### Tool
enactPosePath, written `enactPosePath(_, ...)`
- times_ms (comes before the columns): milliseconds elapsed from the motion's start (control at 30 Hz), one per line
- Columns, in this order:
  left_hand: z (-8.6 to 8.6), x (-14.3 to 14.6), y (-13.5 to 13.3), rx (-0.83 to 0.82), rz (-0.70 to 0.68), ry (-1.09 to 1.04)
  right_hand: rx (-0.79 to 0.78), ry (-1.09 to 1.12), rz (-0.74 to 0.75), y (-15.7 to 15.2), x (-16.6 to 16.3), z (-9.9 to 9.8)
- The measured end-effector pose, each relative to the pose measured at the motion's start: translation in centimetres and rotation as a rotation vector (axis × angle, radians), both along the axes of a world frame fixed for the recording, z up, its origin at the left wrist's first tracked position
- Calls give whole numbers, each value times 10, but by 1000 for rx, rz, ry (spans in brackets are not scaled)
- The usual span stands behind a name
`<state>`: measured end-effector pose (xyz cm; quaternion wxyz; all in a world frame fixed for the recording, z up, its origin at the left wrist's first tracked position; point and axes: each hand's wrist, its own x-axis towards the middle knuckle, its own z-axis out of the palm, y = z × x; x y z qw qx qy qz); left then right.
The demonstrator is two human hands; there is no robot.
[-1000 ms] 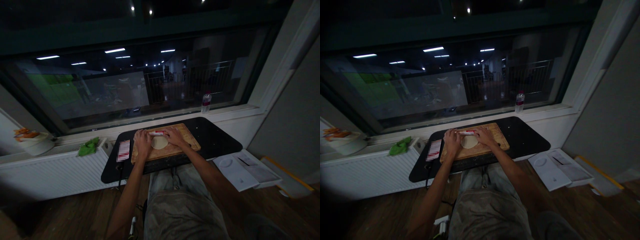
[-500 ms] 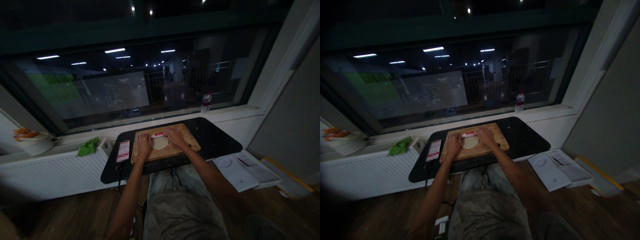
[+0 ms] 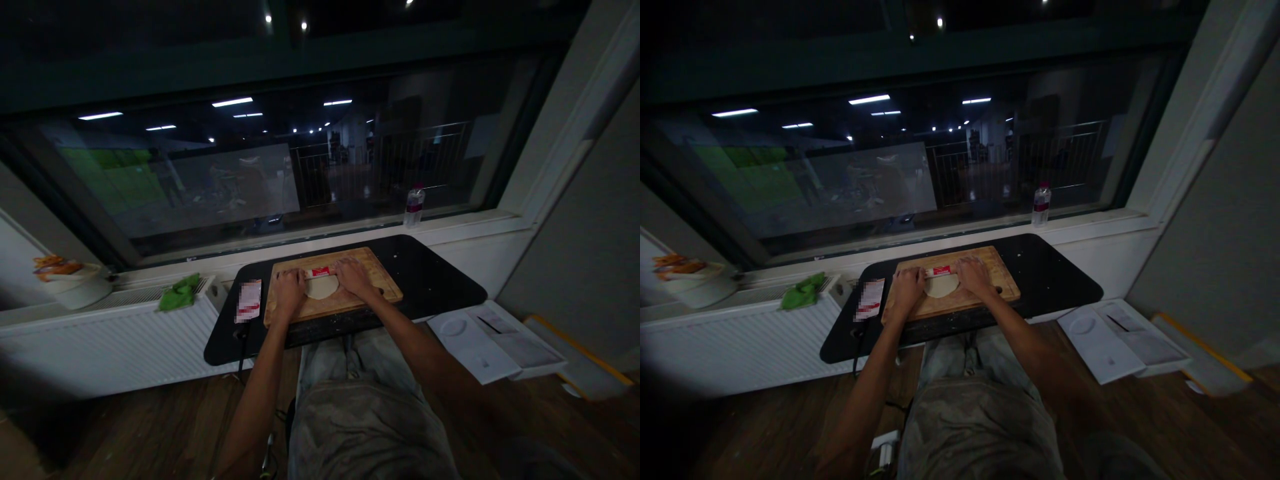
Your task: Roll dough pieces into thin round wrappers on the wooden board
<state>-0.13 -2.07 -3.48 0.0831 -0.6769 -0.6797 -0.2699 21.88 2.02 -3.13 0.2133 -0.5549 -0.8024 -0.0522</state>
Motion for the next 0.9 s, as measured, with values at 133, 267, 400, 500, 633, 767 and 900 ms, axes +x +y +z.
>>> enactPosePath(133,1,2,-6,-14,-1,4,-10,-10,-28,-8,1,0)
enactPosePath(267,2,4,-14,-31,10,44,-7,-37,-18,-16,4,2)
enactPosePath(400,3,6,-22,-26,5,53,-1,-44,-47,-26,7,6)
enactPosePath(500,4,8,-27,-24,2,52,-16,-48,-73,-36,8,10)
enactPosePath(633,3,8,-34,-28,-16,33,-17,-36,-84,-49,9,16)
enactPosePath(767,1,6,-40,-25,-71,-8,-19,-11,-79,-56,12,17)
enactPosePath(900,-1,4,-47,-1,-106,-36,-7,21,-85,-57,16,11)
